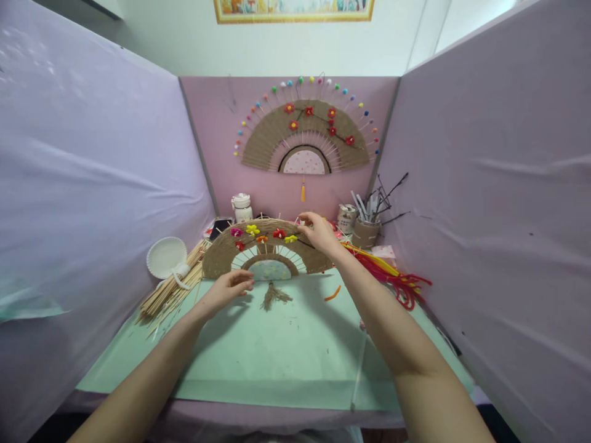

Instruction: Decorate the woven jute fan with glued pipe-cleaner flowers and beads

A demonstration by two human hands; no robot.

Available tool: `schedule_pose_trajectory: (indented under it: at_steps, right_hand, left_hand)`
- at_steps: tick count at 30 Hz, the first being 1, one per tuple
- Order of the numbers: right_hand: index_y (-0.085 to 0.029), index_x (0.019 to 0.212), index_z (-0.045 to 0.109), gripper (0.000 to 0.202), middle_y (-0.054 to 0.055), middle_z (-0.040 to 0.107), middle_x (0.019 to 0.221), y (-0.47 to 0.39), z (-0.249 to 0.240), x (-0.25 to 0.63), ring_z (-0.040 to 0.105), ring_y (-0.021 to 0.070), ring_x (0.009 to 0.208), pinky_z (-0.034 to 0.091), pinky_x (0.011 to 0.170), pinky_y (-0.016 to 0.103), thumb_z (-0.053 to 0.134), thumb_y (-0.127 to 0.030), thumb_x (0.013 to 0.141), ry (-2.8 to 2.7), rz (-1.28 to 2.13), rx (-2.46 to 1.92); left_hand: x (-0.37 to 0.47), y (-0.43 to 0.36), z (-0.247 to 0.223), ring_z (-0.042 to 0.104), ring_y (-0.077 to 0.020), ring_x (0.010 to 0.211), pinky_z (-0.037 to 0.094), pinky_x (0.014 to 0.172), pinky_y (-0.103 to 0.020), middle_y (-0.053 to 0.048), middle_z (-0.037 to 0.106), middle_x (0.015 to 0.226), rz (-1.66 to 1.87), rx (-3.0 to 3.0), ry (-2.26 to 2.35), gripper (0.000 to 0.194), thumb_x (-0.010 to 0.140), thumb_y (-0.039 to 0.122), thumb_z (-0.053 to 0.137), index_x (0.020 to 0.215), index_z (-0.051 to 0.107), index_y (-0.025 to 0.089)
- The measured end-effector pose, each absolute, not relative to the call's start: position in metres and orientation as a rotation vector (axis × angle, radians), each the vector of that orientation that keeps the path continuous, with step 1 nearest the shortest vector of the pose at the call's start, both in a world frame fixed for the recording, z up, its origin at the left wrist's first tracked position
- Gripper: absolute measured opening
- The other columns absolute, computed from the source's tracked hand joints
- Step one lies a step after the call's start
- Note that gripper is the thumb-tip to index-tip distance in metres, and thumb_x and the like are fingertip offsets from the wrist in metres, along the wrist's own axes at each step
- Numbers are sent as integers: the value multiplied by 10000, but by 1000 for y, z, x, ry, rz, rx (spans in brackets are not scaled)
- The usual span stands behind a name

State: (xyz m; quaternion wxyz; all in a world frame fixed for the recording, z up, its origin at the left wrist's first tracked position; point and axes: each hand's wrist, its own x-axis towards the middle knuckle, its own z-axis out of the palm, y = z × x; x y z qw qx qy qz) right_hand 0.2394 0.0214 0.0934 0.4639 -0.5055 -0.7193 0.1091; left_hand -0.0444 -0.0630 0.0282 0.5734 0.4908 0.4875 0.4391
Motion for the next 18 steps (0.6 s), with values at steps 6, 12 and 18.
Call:
schedule_pose_trajectory:
  at_steps: [6,12,18]
  right_hand:
    - [-199,1071,682,271,83,732,1067,19,97,244,667,230,963,494,924,409,631,-232,806,-1753,221,-1227]
    - [-176,1082,678,285,120,715,1110,10,95,266,664,250,996,492,931,431,607,-252,817,-1662,200,-1253]
    - [-155,995,689,232,124,745,1004,0,74,288,692,248,891,529,855,427,634,-255,794,-1625,269,-1336]
  left_hand:
    - [-39,-51,11,592,-160,779,475,740,-197,-44,677,853,1317,1345,1195,237,675,-29,683,733,726,196]
    - [-43,-51,-5,569,-172,820,453,838,-229,-50,616,938,1399,1485,1244,272,689,-31,674,811,725,206]
    - [-44,-47,-11,545,-194,814,434,887,-273,-38,553,884,1458,1501,1367,299,677,-14,683,874,694,211]
